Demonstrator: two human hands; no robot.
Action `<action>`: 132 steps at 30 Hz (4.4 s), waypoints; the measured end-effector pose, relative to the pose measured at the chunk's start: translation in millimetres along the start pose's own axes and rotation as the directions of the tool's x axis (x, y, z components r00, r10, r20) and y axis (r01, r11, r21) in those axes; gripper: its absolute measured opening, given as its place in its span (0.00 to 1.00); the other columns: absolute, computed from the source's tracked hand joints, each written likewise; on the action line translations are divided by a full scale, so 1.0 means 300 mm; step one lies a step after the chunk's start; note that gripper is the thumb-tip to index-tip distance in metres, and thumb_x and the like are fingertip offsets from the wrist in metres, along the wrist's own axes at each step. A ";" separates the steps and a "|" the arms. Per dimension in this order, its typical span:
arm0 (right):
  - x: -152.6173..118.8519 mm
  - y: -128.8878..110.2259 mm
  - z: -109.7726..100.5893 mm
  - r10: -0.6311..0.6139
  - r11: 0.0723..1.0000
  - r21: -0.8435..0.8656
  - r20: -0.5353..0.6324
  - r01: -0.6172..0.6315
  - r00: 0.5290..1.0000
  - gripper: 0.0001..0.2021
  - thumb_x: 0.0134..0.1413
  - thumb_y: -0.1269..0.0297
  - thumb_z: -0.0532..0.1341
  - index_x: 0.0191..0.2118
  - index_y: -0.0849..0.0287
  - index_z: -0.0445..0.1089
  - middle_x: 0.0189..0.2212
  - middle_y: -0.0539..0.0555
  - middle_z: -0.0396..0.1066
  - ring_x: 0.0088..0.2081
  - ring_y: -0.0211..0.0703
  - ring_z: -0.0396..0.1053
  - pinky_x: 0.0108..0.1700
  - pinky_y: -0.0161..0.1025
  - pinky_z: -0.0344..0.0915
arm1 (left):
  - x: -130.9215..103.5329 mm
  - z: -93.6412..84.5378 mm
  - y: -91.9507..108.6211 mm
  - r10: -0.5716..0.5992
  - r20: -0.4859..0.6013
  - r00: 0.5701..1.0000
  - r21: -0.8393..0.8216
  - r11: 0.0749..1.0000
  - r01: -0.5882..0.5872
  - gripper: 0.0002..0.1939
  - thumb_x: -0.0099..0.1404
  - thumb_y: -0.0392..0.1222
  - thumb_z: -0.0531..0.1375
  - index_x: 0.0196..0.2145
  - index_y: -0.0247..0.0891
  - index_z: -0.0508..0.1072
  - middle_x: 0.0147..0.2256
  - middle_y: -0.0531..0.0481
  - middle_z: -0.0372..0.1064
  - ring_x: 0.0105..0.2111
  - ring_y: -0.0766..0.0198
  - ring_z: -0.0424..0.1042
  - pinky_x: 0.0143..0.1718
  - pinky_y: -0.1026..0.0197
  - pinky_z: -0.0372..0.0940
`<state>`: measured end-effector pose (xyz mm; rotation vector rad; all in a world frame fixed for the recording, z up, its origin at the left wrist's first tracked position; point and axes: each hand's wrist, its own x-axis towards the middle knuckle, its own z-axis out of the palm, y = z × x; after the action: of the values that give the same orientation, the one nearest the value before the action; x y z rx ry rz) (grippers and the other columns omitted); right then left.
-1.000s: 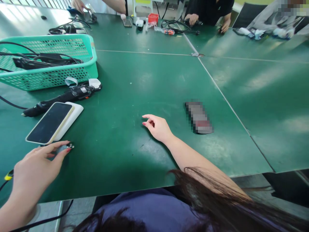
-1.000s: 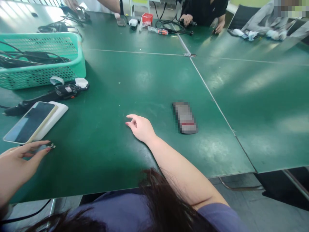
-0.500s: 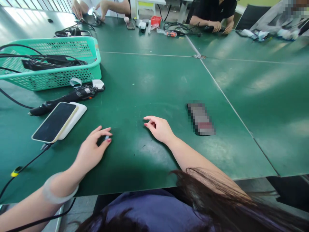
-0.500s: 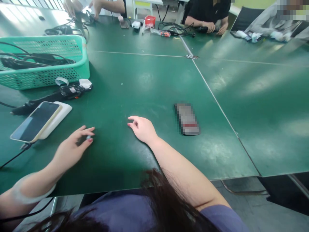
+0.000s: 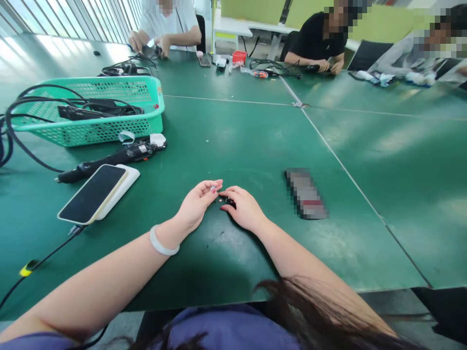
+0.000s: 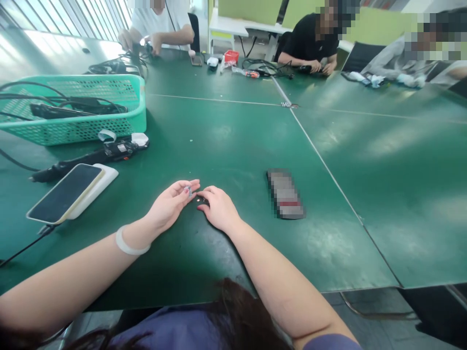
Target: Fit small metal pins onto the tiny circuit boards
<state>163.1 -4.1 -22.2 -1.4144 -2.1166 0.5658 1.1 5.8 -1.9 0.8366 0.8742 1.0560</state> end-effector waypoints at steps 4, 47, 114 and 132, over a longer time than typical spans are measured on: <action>0.013 0.005 -0.001 0.056 0.998 0.039 -0.024 -0.055 0.998 0.07 0.54 0.74 0.61 0.39 0.59 0.75 0.34 0.53 0.73 0.37 0.40 0.69 0.44 0.39 0.66 | 0.004 -0.016 -0.003 -0.036 -0.010 0.999 -0.072 0.997 0.035 0.09 0.54 0.40 0.68 0.33 0.38 0.73 0.47 0.47 0.71 0.49 0.62 0.70 0.55 0.54 0.62; -0.013 -0.034 -0.022 0.309 0.879 0.438 -0.227 -0.187 0.924 0.12 0.47 0.58 0.66 0.21 0.58 0.69 0.18 0.46 0.68 0.22 0.34 0.60 0.27 0.34 0.57 | -0.017 -0.001 -0.002 -0.030 0.156 0.987 0.382 0.923 -0.033 0.20 0.57 0.31 0.63 0.48 0.34 0.70 0.41 0.46 0.77 0.40 0.64 0.77 0.51 0.57 0.68; -0.022 -0.021 -0.012 0.209 0.882 0.450 -0.103 -0.141 0.972 0.08 0.52 0.60 0.60 0.33 0.57 0.73 0.29 0.50 0.73 0.29 0.38 0.68 0.33 0.38 0.64 | -0.015 -0.008 0.003 0.018 0.096 0.995 0.510 0.858 -0.064 0.22 0.58 0.35 0.62 0.51 0.37 0.67 0.27 0.51 0.75 0.31 0.64 0.75 0.28 0.65 0.67; 0.013 0.021 -0.015 0.284 0.832 0.527 -0.133 -0.175 0.950 0.09 0.51 0.60 0.59 0.32 0.59 0.73 0.28 0.51 0.75 0.29 0.38 0.69 0.35 0.38 0.65 | -0.080 -0.023 0.063 0.287 0.177 0.942 0.949 0.205 -0.241 0.18 0.63 0.48 0.58 0.50 0.44 0.70 0.44 0.49 0.75 0.36 0.60 0.72 0.40 0.56 0.67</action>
<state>169.3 2.1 -21.8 -1.3491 -1.4856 0.9498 -17.9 -10.9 16.6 2.1256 1.4923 0.7022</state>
